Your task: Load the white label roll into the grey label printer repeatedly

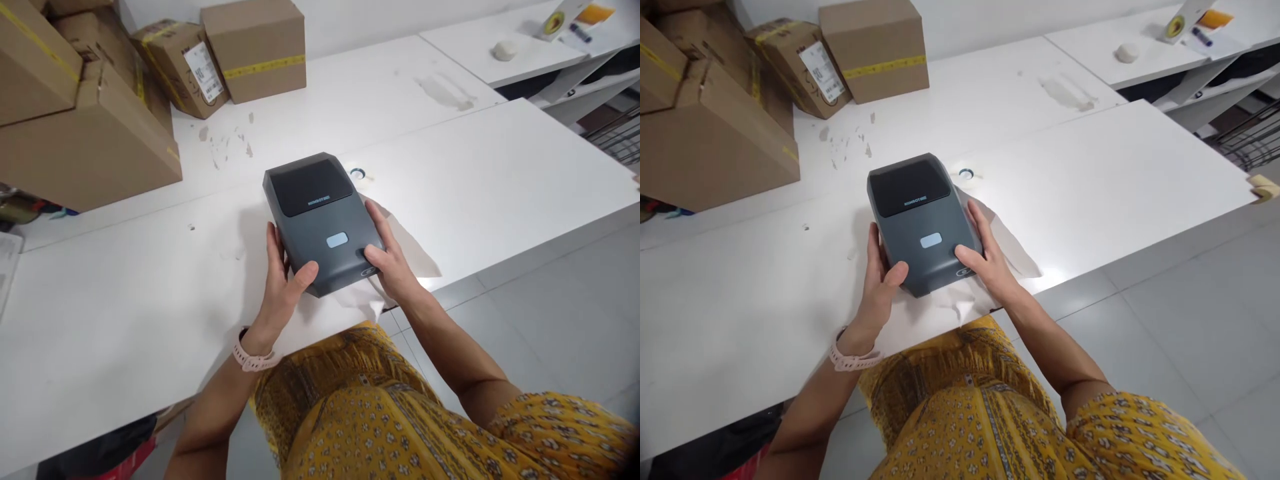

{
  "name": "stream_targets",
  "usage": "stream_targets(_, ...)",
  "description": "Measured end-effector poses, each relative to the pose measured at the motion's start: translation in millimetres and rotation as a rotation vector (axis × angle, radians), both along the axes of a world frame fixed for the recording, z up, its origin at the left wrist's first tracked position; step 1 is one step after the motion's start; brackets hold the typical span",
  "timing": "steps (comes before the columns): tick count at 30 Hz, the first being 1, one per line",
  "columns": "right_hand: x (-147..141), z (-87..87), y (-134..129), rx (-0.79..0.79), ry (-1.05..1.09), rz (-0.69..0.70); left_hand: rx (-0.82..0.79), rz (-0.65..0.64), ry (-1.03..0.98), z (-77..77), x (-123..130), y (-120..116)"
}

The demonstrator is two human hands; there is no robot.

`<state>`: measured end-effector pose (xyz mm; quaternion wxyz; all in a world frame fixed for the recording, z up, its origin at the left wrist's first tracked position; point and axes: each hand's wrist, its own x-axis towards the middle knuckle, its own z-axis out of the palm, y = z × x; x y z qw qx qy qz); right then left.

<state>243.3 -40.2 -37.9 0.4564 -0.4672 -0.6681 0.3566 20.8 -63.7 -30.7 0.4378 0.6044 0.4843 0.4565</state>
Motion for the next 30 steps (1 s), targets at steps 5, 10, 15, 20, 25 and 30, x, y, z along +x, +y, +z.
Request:
stream_targets(5,1.7,-8.5,-1.2,-0.069,0.044,0.050,0.016,-0.013,0.006,0.0,-2.0,-0.3)
stream_targets(10,-4.6,-8.8,-3.8,-0.016,0.031,0.036,0.067,0.022,0.014,-0.2,-2.8,4.5)
stream_targets(15,-13.0,-11.0,-1.2,0.093,-0.003,-0.024,0.095,0.080,0.077,12.5,-1.0,-3.0)
stream_targets(20,-22.7,-8.0,-4.3,0.253,-0.093,-0.208,0.332,0.607,0.130,12.0,19.4,-63.2)
stream_targets(25,-21.9,-6.7,-4.6,0.373,0.002,-0.134,-0.417,-0.015,-0.245,3.6,46.9,-85.7)
stream_targets(30,-20.9,-8.3,-0.3,0.369,0.138,-0.125,-0.589,0.041,-0.427,8.4,68.5,-60.2)
